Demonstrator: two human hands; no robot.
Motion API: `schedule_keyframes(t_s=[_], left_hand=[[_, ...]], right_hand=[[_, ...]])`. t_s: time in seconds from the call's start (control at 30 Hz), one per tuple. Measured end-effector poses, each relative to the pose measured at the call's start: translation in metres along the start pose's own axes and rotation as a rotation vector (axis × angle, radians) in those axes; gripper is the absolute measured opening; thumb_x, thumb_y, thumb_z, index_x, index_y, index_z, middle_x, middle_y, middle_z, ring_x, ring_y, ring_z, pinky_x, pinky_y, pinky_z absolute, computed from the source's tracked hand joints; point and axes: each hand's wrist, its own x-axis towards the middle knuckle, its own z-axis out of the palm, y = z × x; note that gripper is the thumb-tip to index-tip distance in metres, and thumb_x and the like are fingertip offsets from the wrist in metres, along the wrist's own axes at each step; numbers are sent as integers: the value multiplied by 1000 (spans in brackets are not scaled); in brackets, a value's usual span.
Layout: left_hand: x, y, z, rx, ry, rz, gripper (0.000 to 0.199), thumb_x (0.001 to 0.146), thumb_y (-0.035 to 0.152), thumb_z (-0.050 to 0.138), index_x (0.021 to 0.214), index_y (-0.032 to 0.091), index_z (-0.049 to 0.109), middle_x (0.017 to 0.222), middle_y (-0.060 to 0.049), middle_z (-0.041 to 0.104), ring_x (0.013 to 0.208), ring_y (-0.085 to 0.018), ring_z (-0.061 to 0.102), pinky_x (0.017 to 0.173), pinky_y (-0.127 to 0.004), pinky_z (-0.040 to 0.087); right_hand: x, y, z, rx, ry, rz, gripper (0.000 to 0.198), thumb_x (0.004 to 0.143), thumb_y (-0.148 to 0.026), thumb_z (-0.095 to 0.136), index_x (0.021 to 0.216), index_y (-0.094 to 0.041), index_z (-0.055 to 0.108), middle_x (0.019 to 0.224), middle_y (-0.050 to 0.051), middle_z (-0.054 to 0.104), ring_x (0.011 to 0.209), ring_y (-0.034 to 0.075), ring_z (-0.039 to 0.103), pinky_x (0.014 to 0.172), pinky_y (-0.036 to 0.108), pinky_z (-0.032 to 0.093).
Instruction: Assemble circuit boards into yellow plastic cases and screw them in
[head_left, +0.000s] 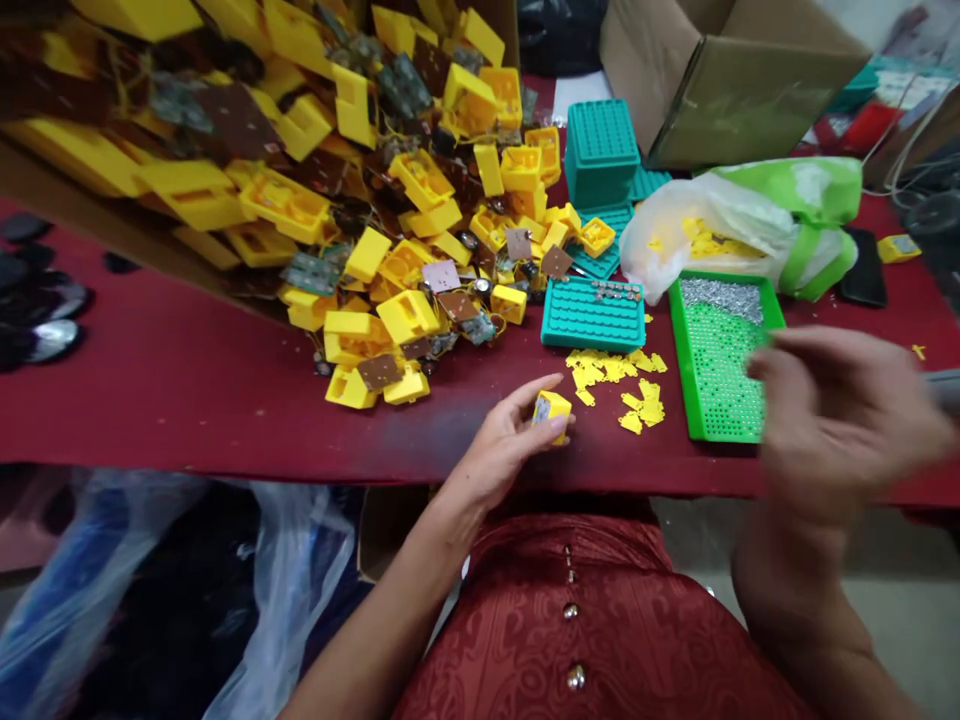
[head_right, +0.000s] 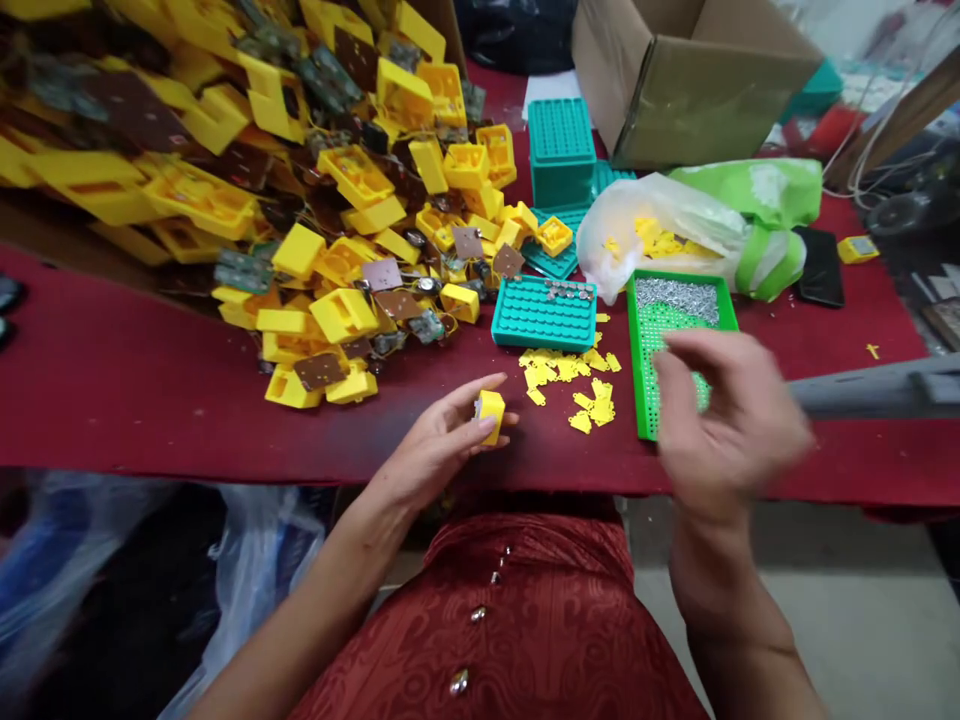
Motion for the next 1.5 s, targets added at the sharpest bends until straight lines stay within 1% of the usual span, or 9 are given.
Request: schedule_keyframes(t_s=[0.1,0.23,0.4,0.73,1.0,1.13,1.23,1.37,1.5], left_hand=[[5,-2,-8,-16,50,57,67,72,35,99,131,17,73,115,-10,76,101,-21,73,81,-29,61],[12,-4,-14,-117,78,76,50,77,34,95,119,16,76,115,-10,78,99,-21,73,78,-30,64],[15,-3,-15,-169,47,47,43,78,30,93,115,15,78,110,-8,78,96,-19,73,80,-29,65],[14,-5,-14,-148,18,10,51,72,25,97,118,14,76,108,-7,78,92,-16,74,76,-25,64],[8,1,-12,-151,1,9,39,81,14,82,119,14,72,114,-11,80,93,-20,80,78,-28,64],[5,1,-15,-139,29,40,37,84,12,78,119,13,70,118,-12,79,98,-20,79,86,-31,64],[6,-1,-16,-78,71,69,41,84,13,78,124,14,68,115,-10,79,97,-18,77,84,-28,63],[9,-6,-15,125,143,197,43,79,12,79,121,14,70,111,-8,78,95,-16,71,84,-26,59],[9,-9,-13,188,131,231,41,79,17,79,119,13,71,110,-8,78,92,-15,69,83,-27,58]], right_hand=[[19,13,53,-50,-293,-159,16,98,-28,67,93,-21,81,93,6,77,85,18,71,80,33,56],[44,43,112,-331,-627,-21,21,95,-19,62,100,-17,83,103,13,76,97,26,69,98,45,55],[44,50,141,-475,-839,-8,33,99,-23,50,104,-12,80,110,20,71,98,28,60,96,47,52],[32,43,141,-530,-832,-11,29,100,-18,46,98,-9,74,106,19,66,101,24,55,94,41,50],[32,52,144,-386,-657,96,11,92,-14,66,86,-12,74,96,12,69,96,20,62,99,42,49],[14,16,115,-36,-568,64,14,95,-26,72,100,-17,83,104,10,77,100,20,70,100,40,53],[-15,-23,95,224,-564,125,14,95,-25,71,96,-19,83,95,6,78,86,16,72,85,32,58],[-50,-53,94,294,-569,91,16,98,-24,67,94,-20,82,93,3,78,85,14,72,80,29,57],[-68,-56,104,233,-517,-40,18,101,-22,64,95,-19,80,91,4,77,87,15,71,83,30,56]])
